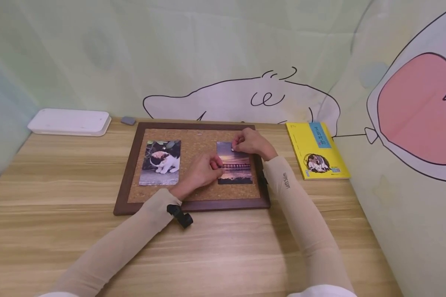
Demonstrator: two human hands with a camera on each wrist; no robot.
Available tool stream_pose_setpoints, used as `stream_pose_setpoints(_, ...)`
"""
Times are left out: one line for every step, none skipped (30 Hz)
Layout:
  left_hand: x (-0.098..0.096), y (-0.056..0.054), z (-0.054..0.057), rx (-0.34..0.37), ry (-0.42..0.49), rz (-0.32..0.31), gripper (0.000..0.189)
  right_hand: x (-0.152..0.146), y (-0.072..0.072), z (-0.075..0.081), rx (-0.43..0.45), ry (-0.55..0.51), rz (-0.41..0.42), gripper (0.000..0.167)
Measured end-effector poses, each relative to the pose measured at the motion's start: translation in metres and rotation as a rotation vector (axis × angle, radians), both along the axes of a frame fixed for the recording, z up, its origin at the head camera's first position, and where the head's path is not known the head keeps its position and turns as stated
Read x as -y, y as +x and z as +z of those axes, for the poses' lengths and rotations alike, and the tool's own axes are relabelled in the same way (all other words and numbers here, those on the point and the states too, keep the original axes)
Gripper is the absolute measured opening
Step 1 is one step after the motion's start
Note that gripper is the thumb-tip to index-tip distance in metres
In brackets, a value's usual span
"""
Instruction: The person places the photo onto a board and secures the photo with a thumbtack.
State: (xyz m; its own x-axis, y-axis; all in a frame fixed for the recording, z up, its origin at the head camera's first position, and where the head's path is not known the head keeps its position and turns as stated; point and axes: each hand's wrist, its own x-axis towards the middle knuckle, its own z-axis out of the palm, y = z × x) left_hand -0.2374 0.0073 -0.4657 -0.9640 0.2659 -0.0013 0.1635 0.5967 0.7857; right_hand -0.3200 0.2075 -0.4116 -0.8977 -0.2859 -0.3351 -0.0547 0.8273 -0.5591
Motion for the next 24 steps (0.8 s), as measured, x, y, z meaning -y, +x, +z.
stream_pose_setpoints(0.000, -0.001, -0.002, -0.005, -0.005, -0.001, 0.013, 0.000, 0.000, 0.000, -0.001, 0.002, 0.002, 0.010)
stream_pose_setpoints(0.000, -0.003, -0.003, -0.012, -0.007, -0.002, 0.013, 0.000, 0.000, 0.000, -0.001, 0.003, 0.005, 0.010)
stream_pose_setpoints(-0.001, -0.003, -0.004, -0.011, -0.005, -0.002, 0.013, 0.000, -0.001, 0.000, -0.002, 0.004, 0.006, 0.010)
stream_pose_setpoints(-0.001, -0.003, -0.004, -0.010, -0.001, -0.003, 0.013, 0.000, -0.001, 0.000, -0.001, 0.006, 0.007, 0.010)
stream_pose_setpoints(0.000, -0.001, -0.001, -0.008, -0.003, -0.004, 0.012, 0.000, -0.001, 0.000, -0.001, 0.007, 0.008, 0.009)
stream_pose_setpoints(0.000, 0.001, 0.002, -0.007, -0.005, -0.006, 0.012, -0.001, -0.002, -0.001, -0.003, 0.010, 0.012, 0.009)
stream_pose_setpoints(0.000, 0.002, 0.005, -0.006, -0.006, -0.008, 0.011, -0.001, -0.002, -0.001, -0.005, 0.014, 0.013, 0.009)
stream_pose_setpoints(0.000, 0.005, 0.008, -0.004, -0.005, -0.010, 0.011, -0.001, -0.002, -0.001, -0.006, 0.018, 0.015, 0.009)
stream_pose_setpoints(0.000, 0.007, 0.012, 0.001, -0.005, -0.013, 0.011, -0.001, -0.002, -0.001, -0.007, 0.020, 0.016, 0.009)
stream_pose_setpoints(0.001, 0.008, 0.014, 0.000, -0.008, -0.016, 0.011, -0.002, -0.002, -0.001, -0.008, 0.021, 0.019, 0.010)
stream_pose_setpoints(0.001, 0.009, 0.016, -0.003, -0.011, -0.018, 0.011, -0.002, -0.003, 0.000, -0.009, 0.022, 0.019, 0.010)
stream_pose_setpoints(0.001, 0.008, 0.014, -0.005, -0.006, -0.018, 0.011, -0.001, -0.003, 0.000, -0.010, 0.025, 0.020, 0.010)
stream_pose_setpoints(0.001, 0.008, 0.014, -0.007, -0.006, -0.019, 0.011, -0.001, -0.003, 0.000, -0.011, 0.027, 0.019, 0.010)
stream_pose_setpoints(0.001, 0.008, 0.014, -0.013, -0.006, -0.019, 0.012, -0.001, -0.003, 0.000, -0.009, 0.027, 0.019, 0.010)
stream_pose_setpoints(0.001, 0.007, 0.013, -0.015, -0.005, -0.018, 0.012, 0.000, -0.003, 0.000, -0.008, 0.026, 0.020, 0.010)
stream_pose_setpoints(0.002, 0.007, 0.012, -0.018, -0.007, -0.017, 0.012, 0.000, -0.003, 0.000, -0.005, 0.026, 0.018, 0.009)
stream_pose_setpoints(0.002, 0.006, 0.012, -0.018, -0.009, -0.015, 0.012, 0.001, -0.003, -0.001, -0.001, 0.026, 0.016, 0.009)
stream_pose_setpoints(0.002, 0.006, 0.012, -0.019, -0.011, -0.015, 0.011, 0.001, -0.003, -0.001, -0.001, 0.028, 0.017, 0.009)
stream_pose_setpoints(0.002, 0.007, 0.013, -0.020, -0.016, -0.016, 0.012, 0.001, -0.003, -0.001, 0.000, 0.027, 0.017, 0.009)
stream_pose_setpoints(0.002, 0.007, 0.013, -0.018, -0.018, -0.016, 0.011, 0.002, -0.003, -0.001, 0.001, 0.026, 0.015, 0.009)
stream_pose_setpoints(0.002, 0.007, 0.014, -0.012, -0.019, -0.016, 0.011, 0.002, -0.003, -0.001, -0.001, 0.026, 0.017, 0.009)
stream_pose_setpoints(0.003, 0.007, 0.014, -0.013, -0.025, -0.017, 0.011, 0.002, -0.003, -0.001, -0.013, 0.030, 0.023, 0.009)
stream_pose_setpoints(0.003, 0.008, 0.015, -0.010, -0.027, -0.017, 0.011, 0.002, -0.003, -0.001, -0.024, 0.033, 0.030, 0.009)
stream_pose_setpoints(0.003, 0.008, 0.015, -0.008, -0.027, -0.018, 0.010, 0.002, -0.003, -0.002, -0.036, 0.035, 0.035, 0.008)
